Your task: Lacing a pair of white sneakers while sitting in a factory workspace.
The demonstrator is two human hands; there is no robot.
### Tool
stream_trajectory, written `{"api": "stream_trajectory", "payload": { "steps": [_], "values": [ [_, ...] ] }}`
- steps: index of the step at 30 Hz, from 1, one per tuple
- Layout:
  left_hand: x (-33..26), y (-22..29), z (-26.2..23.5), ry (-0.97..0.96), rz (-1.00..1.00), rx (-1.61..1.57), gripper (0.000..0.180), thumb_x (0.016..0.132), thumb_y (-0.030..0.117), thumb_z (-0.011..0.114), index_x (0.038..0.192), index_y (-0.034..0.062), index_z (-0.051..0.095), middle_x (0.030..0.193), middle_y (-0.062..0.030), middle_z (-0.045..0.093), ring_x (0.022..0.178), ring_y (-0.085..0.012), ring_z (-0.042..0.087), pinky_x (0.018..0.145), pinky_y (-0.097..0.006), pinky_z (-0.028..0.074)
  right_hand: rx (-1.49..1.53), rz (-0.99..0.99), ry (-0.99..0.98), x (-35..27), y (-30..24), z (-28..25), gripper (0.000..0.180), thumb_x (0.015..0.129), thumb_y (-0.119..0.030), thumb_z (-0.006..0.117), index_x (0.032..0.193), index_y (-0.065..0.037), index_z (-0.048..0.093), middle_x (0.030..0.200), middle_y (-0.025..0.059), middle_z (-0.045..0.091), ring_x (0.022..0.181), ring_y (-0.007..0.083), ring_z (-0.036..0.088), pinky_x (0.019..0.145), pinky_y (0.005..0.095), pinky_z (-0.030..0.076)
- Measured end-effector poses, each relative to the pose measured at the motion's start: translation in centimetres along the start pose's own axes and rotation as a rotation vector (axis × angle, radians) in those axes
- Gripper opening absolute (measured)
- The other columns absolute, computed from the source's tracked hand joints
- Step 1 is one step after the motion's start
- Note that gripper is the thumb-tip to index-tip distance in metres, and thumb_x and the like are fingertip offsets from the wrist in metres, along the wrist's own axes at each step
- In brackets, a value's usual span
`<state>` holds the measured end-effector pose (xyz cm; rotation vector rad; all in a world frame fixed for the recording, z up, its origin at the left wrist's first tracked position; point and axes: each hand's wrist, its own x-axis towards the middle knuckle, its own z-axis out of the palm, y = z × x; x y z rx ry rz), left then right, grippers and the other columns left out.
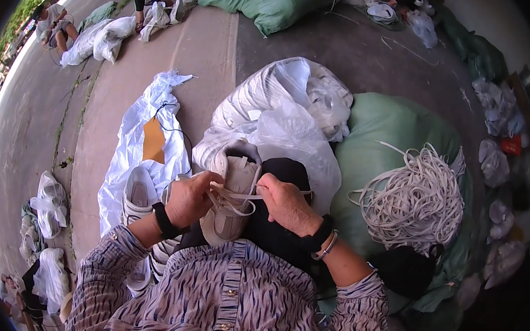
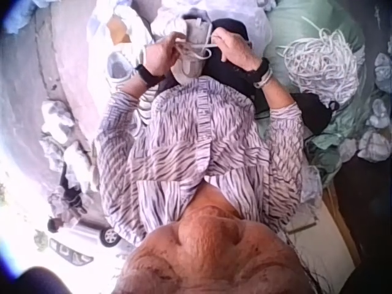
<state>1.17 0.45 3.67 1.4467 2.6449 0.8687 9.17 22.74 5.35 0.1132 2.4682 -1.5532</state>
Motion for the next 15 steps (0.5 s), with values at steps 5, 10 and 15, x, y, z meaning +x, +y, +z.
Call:
{"api": "stream_trajectory", "payload": {
  "steps": [5,10,15],
  "values": [
    [-1.0,-2.4,2.1,-0.059,-0.464,-0.849,0.017,0.085,0.006,0.057,0.098,0.0046,0.045,0.088,-0.0023,0.053,0.082,-0.0098,0.053,0.075,-0.024,0.044,0.147,-0.064,0.098,0.6,2.4,-0.9,0.016,0.089,-0.016,0.053,0.084,-0.001,0.056,0.058,0.0009,0.051,0.049,0.0090,0.051,0.046,0.0248,0.040],
    [-0.9,-2.8,2.4,-0.094,-0.430,-0.925,0.027,0.085,0.013,0.062,0.101,0.0042,0.041,0.087,-0.0021,0.051,0.080,-0.0085,0.050,0.072,-0.024,0.044,0.512,0.266,0.330,-0.7,7.1,-5.0,0.017,0.087,-0.016,0.055,0.079,-0.001,0.059,0.056,-0.0036,0.048,0.045,0.0051,0.044,0.041,0.0199,0.033],
    [-1.1,-0.6,0.9,-0.011,-0.537,-0.675,0.029,0.085,0.017,0.063,0.099,0.0023,0.043,0.076,-0.0077,0.056,0.070,-0.0146,0.055,0.065,-0.027,0.046,0.326,0.215,0.493,-1.2,5.4,-2.7,0.014,0.088,-0.014,0.056,0.084,-0.001,0.059,0.057,-0.0004,0.052,0.045,0.0057,0.048,0.041,0.0204,0.036]
  ]
}}
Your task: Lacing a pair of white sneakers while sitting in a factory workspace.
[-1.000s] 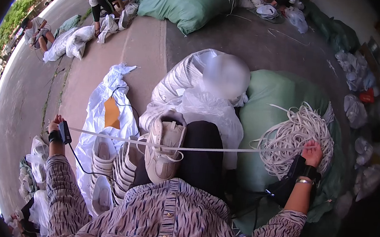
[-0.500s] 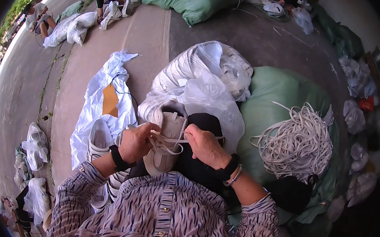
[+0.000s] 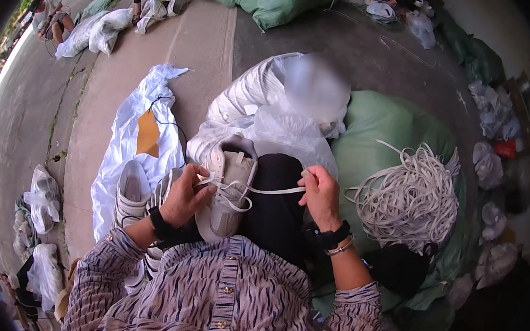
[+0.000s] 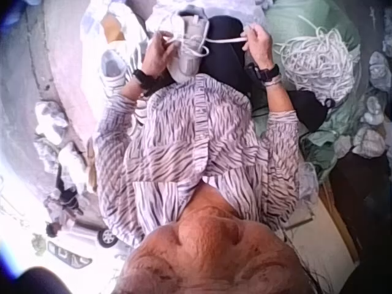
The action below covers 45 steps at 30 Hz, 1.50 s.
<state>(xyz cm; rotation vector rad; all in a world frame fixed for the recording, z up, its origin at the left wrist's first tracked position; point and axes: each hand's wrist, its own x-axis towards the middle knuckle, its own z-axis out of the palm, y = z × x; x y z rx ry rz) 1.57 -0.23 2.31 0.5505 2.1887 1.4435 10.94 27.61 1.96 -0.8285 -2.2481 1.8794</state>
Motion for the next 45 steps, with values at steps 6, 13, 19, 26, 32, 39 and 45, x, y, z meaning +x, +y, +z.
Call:
{"api": "stream_trajectory", "payload": {
  "steps": [6,13,19,26,32,39,45],
  "values": [
    [0.3,-1.2,-0.9,-0.093,-0.038,0.182,0.025,0.085,0.023,0.062,0.091,0.0021,0.050,0.078,-0.0133,0.059,0.069,-0.0234,0.060,0.063,-0.034,0.048,-0.114,-0.210,-0.563,-3.9,-3.9,3.7,0.013,0.090,-0.011,0.052,0.097,0.000,0.057,0.075,0.0054,0.061,0.051,0.0092,0.055,0.049,0.0233,0.044],
    [0.1,-0.9,-0.7,0.034,0.178,0.447,0.019,0.081,0.016,0.064,0.090,0.0040,0.051,0.087,-0.0140,0.053,0.080,-0.0336,0.057,0.067,-0.037,0.046,-0.299,-0.403,-0.617,-4.1,-3.3,4.5,0.013,0.089,-0.013,0.053,0.087,-0.001,0.055,0.070,0.0070,0.059,0.057,0.0124,0.058,0.053,0.0259,0.045],
    [0.7,-0.6,-1.0,0.137,0.324,0.535,0.018,0.084,0.016,0.061,0.092,0.0055,0.049,0.081,-0.0112,0.053,0.071,-0.0310,0.058,0.061,-0.036,0.047,-0.226,-0.387,-0.362,-3.3,-2.6,4.1,0.009,0.088,-0.009,0.052,0.089,-0.001,0.054,0.075,0.0085,0.060,0.059,0.0159,0.061,0.054,0.0284,0.047],
    [2.7,0.5,-3.8,0.044,-0.117,-0.613,0.013,0.091,0.021,0.055,0.096,0.0120,0.047,0.064,0.0069,0.042,0.051,0.0002,0.033,0.042,-0.016,0.023,-0.208,-0.317,-0.394,-3.0,-1.8,3.8,0.012,0.089,-0.012,0.053,0.085,-0.001,0.053,0.056,0.0057,0.053,0.049,0.0123,0.053,0.048,0.0280,0.042],
    [2.1,-1.4,-7.4,0.172,-0.071,-0.380,0.008,0.091,0.016,0.054,0.092,0.0112,0.047,0.066,0.0076,0.042,0.052,-0.0006,0.034,0.044,-0.016,0.026,0.144,-0.021,-0.418,-2.4,0.9,-1.4,0.011,0.089,-0.011,0.055,0.083,-0.001,0.057,0.061,-0.0032,0.049,0.049,0.0027,0.044,0.045,0.0186,0.035],
    [0.9,-7.0,-6.5,0.096,0.050,0.159,0.011,0.091,0.013,0.052,0.090,0.0030,0.051,0.074,-0.0032,0.054,0.066,-0.0097,0.050,0.061,-0.024,0.042,-0.577,0.210,0.001,-3.6,5.3,-6.7,0.016,0.087,-0.015,0.055,0.080,-0.002,0.061,0.060,0.0029,0.056,0.051,0.0076,0.053,0.046,0.0225,0.040],
    [2.1,-4.7,-4.8,0.167,0.062,0.276,0.025,0.093,0.023,0.048,0.084,0.0004,0.054,0.078,-0.0106,0.057,0.074,-0.0212,0.055,0.071,-0.030,0.044,-0.160,-0.080,-0.092,-3.3,-0.7,-1.4,0.011,0.086,-0.004,0.054,0.095,0.000,0.059,0.063,0.0043,0.060,0.049,0.0093,0.054,0.047,0.0234,0.045]
  ]
}}
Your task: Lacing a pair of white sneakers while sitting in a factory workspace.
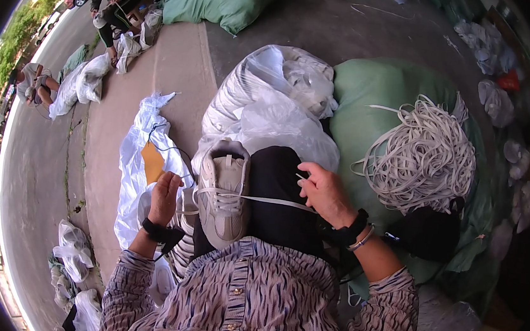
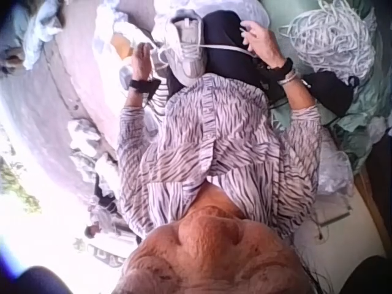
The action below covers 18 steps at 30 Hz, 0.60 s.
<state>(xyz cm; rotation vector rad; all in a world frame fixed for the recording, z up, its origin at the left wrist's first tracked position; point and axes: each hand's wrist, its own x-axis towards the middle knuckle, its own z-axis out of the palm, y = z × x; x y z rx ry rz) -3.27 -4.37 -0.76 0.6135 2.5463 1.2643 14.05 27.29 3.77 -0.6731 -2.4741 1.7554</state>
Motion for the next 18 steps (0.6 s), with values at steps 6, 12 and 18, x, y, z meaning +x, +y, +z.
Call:
{"api": "stream_trajectory", "payload": {
  "steps": [6,12,18],
  "values": [
    [-0.7,4.1,3.2,-0.106,0.109,-0.215,0.018,0.093,0.017,0.049,0.087,0.0009,0.054,0.077,-0.0105,0.055,0.069,-0.0204,0.055,0.066,-0.030,0.044,-0.305,-0.437,-0.089,2.2,-2.4,5.3,0.010,0.079,-0.012,0.062,0.080,-0.004,0.055,0.065,0.0122,0.059,0.060,0.0280,0.061,0.055,0.0353,0.047],
    [-2.3,3.7,1.8,-0.359,0.012,-0.191,0.025,0.094,0.024,0.051,0.086,0.0013,0.055,0.074,-0.0013,0.055,0.067,-0.0090,0.050,0.063,-0.024,0.042,-0.512,-0.438,-0.151,1.6,-1.8,6.9,0.012,0.074,-0.013,0.064,0.072,-0.004,0.056,0.065,0.0145,0.060,0.067,0.0330,0.062,0.060,0.0423,0.048],
    [-2.1,3.8,1.8,-0.251,0.007,-0.416,0.027,0.092,0.024,0.056,0.081,-0.0005,0.062,0.071,-0.0026,0.058,0.067,-0.0103,0.052,0.066,-0.025,0.044,-0.471,-0.362,-0.159,2.6,-2.4,7.4,0.011,0.073,-0.011,0.064,0.070,-0.003,0.058,0.066,0.0163,0.060,0.068,0.0346,0.062,0.062,0.0431,0.049]
  ]
}}
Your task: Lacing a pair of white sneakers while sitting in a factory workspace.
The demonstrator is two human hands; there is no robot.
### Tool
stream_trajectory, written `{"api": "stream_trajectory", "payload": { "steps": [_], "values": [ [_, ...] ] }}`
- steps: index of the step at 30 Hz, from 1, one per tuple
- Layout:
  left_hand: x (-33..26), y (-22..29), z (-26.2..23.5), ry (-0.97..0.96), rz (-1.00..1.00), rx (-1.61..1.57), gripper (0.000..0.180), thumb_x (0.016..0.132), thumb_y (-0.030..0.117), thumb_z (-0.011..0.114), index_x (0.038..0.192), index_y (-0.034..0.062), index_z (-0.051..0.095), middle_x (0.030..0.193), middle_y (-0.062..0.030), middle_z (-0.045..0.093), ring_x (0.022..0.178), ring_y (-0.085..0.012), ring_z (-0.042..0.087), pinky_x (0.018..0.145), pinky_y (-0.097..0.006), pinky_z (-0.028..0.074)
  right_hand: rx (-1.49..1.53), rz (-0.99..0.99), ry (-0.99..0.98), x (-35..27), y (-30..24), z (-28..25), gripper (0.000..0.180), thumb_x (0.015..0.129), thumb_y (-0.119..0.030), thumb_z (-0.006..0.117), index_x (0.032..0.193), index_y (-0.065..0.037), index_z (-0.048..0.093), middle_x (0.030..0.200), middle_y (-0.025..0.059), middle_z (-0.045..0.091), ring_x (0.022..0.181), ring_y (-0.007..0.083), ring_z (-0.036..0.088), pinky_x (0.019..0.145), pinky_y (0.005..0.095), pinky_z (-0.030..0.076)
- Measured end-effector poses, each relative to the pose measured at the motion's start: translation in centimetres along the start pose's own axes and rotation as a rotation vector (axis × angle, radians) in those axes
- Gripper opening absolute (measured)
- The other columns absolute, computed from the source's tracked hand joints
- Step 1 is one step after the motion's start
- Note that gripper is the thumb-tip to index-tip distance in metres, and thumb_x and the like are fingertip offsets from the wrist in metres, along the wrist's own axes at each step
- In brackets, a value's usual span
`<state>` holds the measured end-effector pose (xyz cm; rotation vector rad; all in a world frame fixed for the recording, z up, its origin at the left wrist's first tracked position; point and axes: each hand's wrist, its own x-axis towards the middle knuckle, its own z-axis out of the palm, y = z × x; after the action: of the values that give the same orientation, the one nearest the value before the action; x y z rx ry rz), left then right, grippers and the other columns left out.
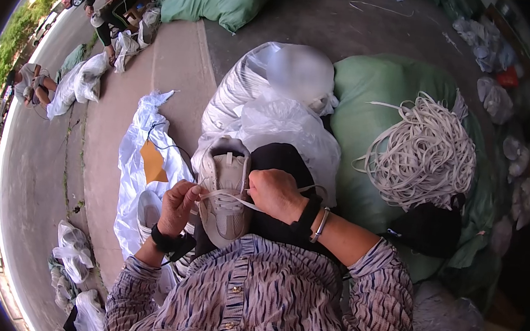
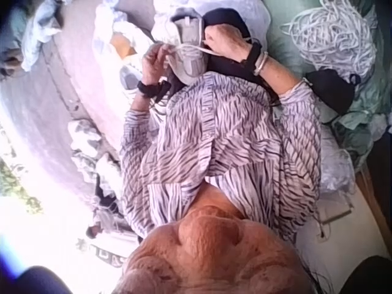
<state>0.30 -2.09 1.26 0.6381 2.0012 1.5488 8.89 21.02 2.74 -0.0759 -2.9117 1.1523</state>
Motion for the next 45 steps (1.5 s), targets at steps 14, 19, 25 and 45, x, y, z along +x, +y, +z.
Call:
{"api": "stream_trajectory", "payload": {
  "steps": [14,19,25,45],
  "values": [
    [0.3,-0.5,0.2,-0.024,-0.026,0.013,0.023,0.091,0.020,0.056,0.081,-0.0007,0.059,0.073,-0.0012,0.056,0.069,-0.0082,0.049,0.064,-0.024,0.041,0.082,-0.158,-0.172,0.8,0.6,-0.4,0.007,0.078,-0.008,0.055,0.079,-0.002,0.057,0.070,0.0162,0.061,0.067,0.0325,0.061,0.060,0.0400,0.047],
    [1.0,0.0,0.5,-0.048,-0.105,-0.109,0.023,0.091,0.019,0.057,0.082,-0.0018,0.059,0.069,0.0009,0.055,0.065,-0.0065,0.046,0.060,-0.023,0.040,0.052,-0.114,-0.126,0.8,0.9,0.0,0.007,0.079,-0.009,0.055,0.080,-0.002,0.057,0.069,0.0167,0.060,0.067,0.0337,0.061,0.060,0.0406,0.047],
    [2.5,2.6,0.2,-0.079,0.305,0.683,0.011,0.082,0.014,0.060,0.077,0.0044,0.060,0.070,-0.0055,0.059,0.067,-0.0216,0.059,0.060,-0.032,0.046,0.031,-0.172,-0.160,0.9,0.5,-0.5,0.007,0.077,-0.008,0.055,0.078,-0.002,0.057,0.069,0.0159,0.059,0.068,0.0348,0.061,0.061,0.0433,0.047],
    [6.9,7.2,-1.0,-0.646,0.475,1.237,0.024,0.074,0.028,0.067,0.089,0.0097,0.064,0.088,-0.0042,0.058,0.097,-0.0236,0.056,0.079,-0.035,0.051,-0.417,-0.703,-0.123,3.4,0.7,-1.5,0.005,0.071,-0.011,0.059,0.071,-0.007,0.056,0.084,0.0078,0.050,0.082,0.0238,0.055,0.070,0.0352,0.046]
  ]
}}
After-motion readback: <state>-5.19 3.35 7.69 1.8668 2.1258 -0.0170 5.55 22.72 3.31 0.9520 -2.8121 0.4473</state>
